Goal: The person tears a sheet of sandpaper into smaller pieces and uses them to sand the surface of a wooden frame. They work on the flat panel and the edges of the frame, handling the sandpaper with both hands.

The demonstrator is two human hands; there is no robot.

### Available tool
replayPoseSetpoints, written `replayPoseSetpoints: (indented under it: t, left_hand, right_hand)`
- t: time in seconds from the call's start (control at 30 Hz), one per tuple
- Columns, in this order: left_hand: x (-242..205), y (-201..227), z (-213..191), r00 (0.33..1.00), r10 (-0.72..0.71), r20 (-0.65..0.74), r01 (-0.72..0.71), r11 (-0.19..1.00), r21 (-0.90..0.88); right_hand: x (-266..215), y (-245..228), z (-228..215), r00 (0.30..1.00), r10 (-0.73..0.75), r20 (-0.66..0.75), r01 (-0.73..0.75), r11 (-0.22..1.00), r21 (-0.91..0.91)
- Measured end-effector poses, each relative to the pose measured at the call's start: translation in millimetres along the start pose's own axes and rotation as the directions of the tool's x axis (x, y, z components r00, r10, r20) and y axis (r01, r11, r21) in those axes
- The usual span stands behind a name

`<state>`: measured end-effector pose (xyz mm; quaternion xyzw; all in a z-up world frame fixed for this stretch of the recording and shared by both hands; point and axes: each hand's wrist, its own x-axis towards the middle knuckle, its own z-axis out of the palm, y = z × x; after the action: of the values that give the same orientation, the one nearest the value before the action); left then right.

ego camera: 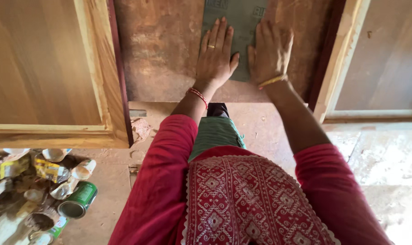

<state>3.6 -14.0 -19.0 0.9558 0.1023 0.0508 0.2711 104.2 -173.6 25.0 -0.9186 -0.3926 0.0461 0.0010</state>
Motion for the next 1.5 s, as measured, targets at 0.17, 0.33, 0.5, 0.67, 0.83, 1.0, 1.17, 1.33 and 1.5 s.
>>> replayPoseSetpoints:
  t: [0.17,0.33,0.5,0.67,0.83,1.0,1.17,1.33,1.5]
  left_hand:
    - [2.5,-2.3,0.5,0.999,-0.025,0.036,0.025,1.000,-0.012]
    - [3.3,-5.9,5.3,1.000,-0.007,0.012,0.007,1.000,-0.012]
    - [-0.4,-6.3,11.1,1.000,0.009,-0.008,-0.009,1.000,-0.018]
    - [1.7,-13.6,13.2,0.998,0.035,-0.045,-0.036,0.999,-0.011]
    - [-6.3,-12.7,14.6,0.992,0.037,-0.121,-0.041,0.999,-0.030]
    - [21.3,-34.0,-10.3,0.868,-0.239,-0.435,0.211,0.971,-0.113]
    - [58.6,-41.8,-26.9,0.894,-0.447,0.034,0.329,0.601,-0.728]
    - [58.2,16.9,-20.1,0.951,-0.020,0.308,0.263,0.573,-0.776]
    - [45.4,87.3,-1.0,0.942,0.309,0.131,-0.070,0.564,-0.823]
  right_hand:
    - [-41.0,-20.2,3.6,0.999,0.039,0.003,-0.039,0.998,0.040]
    - [-77.3,-37.5,9.4,0.996,0.085,0.000,-0.085,0.993,0.085]
    - [-99.0,-45.8,6.4,0.997,0.079,-0.005,-0.078,0.995,0.062]
    - [-110.3,-53.4,6.5,0.999,0.029,0.040,-0.028,0.999,-0.036]
    - [-134.5,-50.7,8.2,0.998,0.008,0.069,-0.009,1.000,0.007]
    - [-115.0,-29.0,16.0,0.982,0.082,-0.171,0.004,0.893,0.450]
    - [-91.2,-6.3,35.8,0.951,0.304,0.052,-0.233,0.599,0.766]
    - [-70.8,25.4,17.0,0.918,0.341,0.201,-0.114,-0.258,0.959]
    - [-35.5,85.2,-63.9,0.875,0.452,0.172,-0.192,-0.002,0.981]
